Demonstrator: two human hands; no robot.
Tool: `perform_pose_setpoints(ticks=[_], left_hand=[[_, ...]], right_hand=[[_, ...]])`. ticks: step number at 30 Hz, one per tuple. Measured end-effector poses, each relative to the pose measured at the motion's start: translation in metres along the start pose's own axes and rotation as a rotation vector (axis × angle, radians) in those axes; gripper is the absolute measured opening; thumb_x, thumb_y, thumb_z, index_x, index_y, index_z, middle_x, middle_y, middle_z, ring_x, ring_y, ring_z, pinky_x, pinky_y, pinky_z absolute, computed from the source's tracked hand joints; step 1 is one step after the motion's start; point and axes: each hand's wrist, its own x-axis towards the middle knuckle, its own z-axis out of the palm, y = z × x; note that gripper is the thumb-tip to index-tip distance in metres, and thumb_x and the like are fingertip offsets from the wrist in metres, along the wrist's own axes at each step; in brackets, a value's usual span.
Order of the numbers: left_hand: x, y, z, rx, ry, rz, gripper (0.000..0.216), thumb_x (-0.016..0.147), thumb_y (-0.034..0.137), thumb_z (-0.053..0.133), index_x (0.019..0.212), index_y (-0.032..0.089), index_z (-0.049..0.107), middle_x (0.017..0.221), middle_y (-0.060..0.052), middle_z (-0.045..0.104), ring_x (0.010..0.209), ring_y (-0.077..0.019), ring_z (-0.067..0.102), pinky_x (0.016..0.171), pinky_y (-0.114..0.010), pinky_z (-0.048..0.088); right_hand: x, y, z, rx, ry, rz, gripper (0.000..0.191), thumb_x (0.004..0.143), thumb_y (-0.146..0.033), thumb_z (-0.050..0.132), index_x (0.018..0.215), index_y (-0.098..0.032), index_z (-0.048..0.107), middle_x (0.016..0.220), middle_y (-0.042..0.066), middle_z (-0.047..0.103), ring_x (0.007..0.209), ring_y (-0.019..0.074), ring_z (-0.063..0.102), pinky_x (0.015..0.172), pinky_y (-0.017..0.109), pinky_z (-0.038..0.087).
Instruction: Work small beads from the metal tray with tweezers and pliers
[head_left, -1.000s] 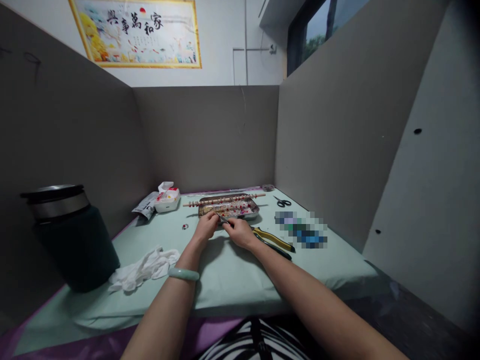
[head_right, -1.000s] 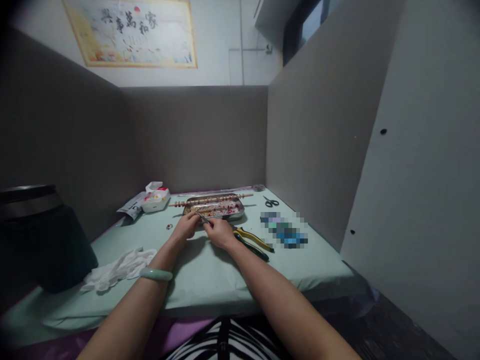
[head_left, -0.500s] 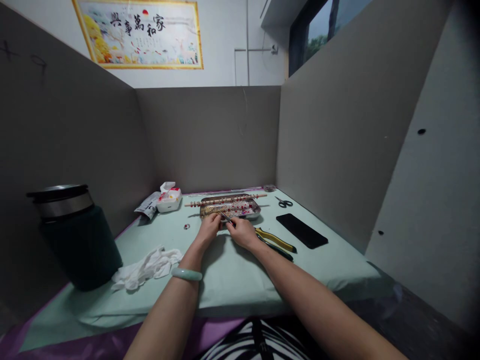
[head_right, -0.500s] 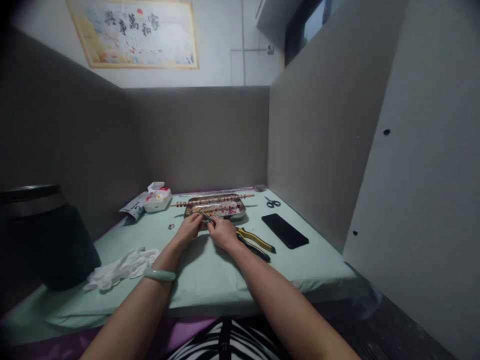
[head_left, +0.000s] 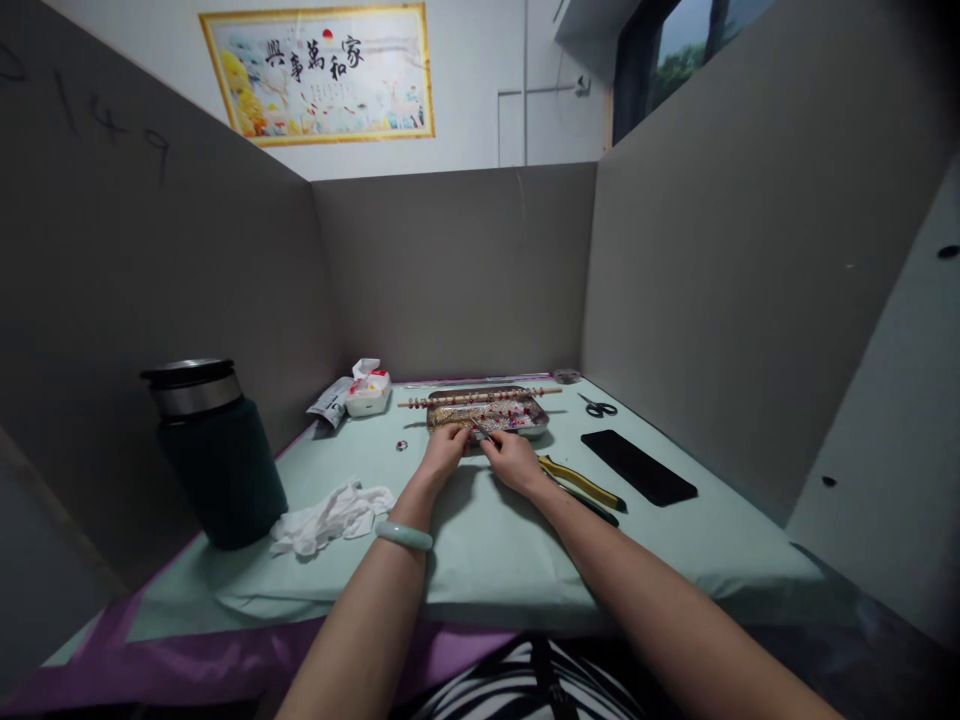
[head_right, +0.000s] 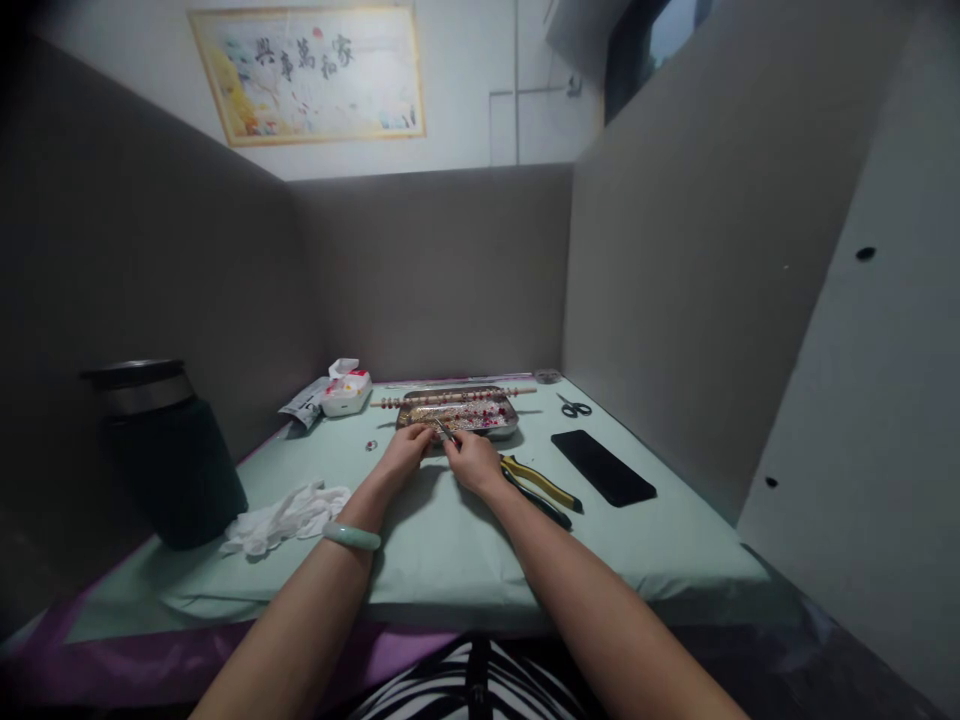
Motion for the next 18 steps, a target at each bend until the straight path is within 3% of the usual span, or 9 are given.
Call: perform_pose_setpoints(ticks=[10, 18], left_hand=[[-0.0003, 0.0004, -0.0003, -0.087, -0.002, -0.006, 0.017, 0.075, 0.027, 0.046, 0.072, 0.014, 0.056, 0.046, 0.006, 0.036, 0.042, -0.0063, 0.029, 0.044, -0.02, 0.023], [0.0005, 0.0007, -0.0022, -0.081, -0.01, 0.023, 0.022, 0.076, 0.031, 0.046, 0.074, 0.013, 0.058, 0.046, 0.007, 0.034, 0.042, -0.0058, 0.027, 0.043, -0.02, 0.021]], right_hand=[[-0.0021, -0.0017, -0.0005, 0.029, -0.006, -0.028, 0.03, 0.086, -0.037, 0.044, 0.09, -0.019, 0.068, 0.076, 0.005, 0.068, 0.066, 0.0156, 0.056, 0.057, 0.023, 0.028], [-0.0021, -0.0014, -0.0007, 0.055, -0.015, -0.056, 0.026, 0.085, -0.036, 0.045, 0.087, -0.019, 0.066, 0.075, 0.004, 0.067, 0.067, 0.0155, 0.056, 0.059, 0.023, 0.03]])
